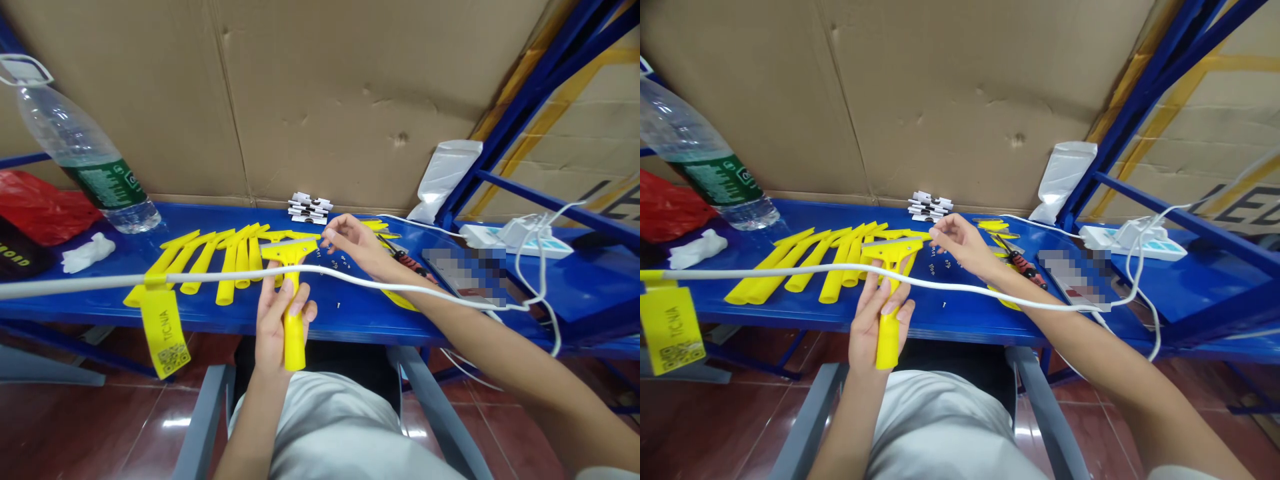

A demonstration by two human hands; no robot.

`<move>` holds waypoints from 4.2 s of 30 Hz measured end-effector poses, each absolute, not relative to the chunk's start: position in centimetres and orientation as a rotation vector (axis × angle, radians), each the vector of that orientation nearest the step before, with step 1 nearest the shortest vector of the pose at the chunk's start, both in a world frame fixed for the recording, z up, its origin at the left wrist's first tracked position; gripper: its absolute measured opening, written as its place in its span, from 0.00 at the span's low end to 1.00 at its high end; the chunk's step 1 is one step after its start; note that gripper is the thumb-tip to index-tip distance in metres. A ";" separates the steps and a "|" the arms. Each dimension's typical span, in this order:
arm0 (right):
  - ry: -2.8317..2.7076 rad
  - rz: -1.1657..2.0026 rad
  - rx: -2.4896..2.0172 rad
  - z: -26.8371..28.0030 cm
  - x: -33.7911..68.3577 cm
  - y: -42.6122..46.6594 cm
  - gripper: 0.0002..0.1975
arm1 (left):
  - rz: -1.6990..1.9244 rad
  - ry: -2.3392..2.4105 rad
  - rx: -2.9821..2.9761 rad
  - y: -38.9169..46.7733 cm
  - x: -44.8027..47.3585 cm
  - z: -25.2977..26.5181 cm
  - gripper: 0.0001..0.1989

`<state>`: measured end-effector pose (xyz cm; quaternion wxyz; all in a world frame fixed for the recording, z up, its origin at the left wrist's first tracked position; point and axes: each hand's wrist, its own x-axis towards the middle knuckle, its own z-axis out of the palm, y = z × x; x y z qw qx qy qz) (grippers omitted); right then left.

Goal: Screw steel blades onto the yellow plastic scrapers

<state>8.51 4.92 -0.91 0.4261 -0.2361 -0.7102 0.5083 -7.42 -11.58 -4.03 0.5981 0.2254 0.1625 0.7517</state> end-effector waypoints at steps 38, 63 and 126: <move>-2.675 1.213 -0.495 0.6 10.6 4.3 0.22 | 1.739 0.369 0.564 -11.6 -7.4 -4.4 0.25; -1.652 0.677 -0.655 0.3 9.7 5.0 0.17 | 1.732 0.401 0.537 -11.7 -7.4 -4.1 0.24; -2.042 1.025 -0.516 1.1 8.8 2.6 0.19 | 1.537 0.481 0.576 -11.7 -4.6 -4.7 0.35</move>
